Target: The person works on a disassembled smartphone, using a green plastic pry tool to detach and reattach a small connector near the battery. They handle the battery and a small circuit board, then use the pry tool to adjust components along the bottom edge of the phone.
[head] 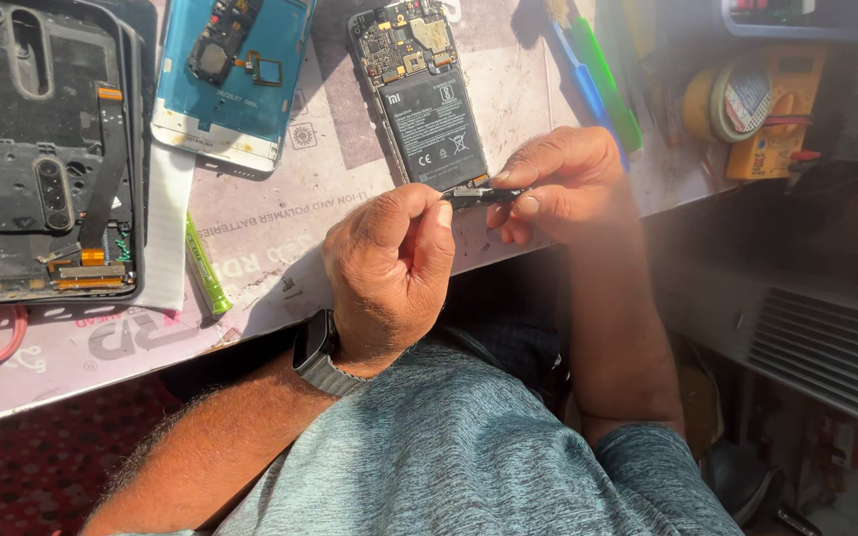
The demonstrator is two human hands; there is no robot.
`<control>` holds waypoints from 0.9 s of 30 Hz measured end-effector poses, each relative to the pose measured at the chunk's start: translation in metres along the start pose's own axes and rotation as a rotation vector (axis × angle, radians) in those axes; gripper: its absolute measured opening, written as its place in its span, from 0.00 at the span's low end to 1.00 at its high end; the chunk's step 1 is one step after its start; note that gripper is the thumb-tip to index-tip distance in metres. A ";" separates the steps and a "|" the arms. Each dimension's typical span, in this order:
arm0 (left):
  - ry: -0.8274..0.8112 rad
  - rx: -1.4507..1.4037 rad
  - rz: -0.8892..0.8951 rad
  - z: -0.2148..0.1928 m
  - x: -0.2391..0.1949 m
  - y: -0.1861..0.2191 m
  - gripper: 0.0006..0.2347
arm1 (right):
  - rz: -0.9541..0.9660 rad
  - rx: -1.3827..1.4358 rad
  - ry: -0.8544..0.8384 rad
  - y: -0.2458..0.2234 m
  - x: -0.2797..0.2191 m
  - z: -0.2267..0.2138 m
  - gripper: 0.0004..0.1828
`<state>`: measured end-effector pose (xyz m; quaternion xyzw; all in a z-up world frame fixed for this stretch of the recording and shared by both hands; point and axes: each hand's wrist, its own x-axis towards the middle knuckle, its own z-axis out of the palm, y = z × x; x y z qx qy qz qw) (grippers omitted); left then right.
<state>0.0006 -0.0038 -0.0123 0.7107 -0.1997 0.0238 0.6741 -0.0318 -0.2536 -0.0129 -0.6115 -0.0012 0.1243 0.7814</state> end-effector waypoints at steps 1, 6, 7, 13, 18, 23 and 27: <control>0.007 -0.008 -0.002 0.000 0.000 0.000 0.03 | -0.020 0.003 -0.010 0.001 0.000 0.001 0.11; 0.077 0.019 0.036 0.002 0.001 0.006 0.03 | -0.056 0.014 -0.151 -0.005 0.006 0.002 0.12; 0.078 -0.002 0.055 0.003 0.002 0.006 0.04 | -0.129 0.002 -0.148 -0.004 0.008 0.003 0.12; 0.069 -0.108 0.109 0.006 -0.012 -0.007 0.06 | -0.339 0.005 -0.126 0.013 0.012 0.010 0.14; 0.105 -0.094 0.189 0.011 -0.014 -0.008 0.04 | -0.406 -0.094 -0.097 0.002 0.009 0.023 0.15; 0.057 -0.191 0.065 0.015 -0.010 -0.010 0.04 | -0.426 -0.095 -0.053 -0.013 0.004 0.041 0.19; 0.040 -0.263 0.050 0.016 -0.012 -0.016 0.03 | -0.457 -0.104 0.032 -0.011 -0.005 0.047 0.27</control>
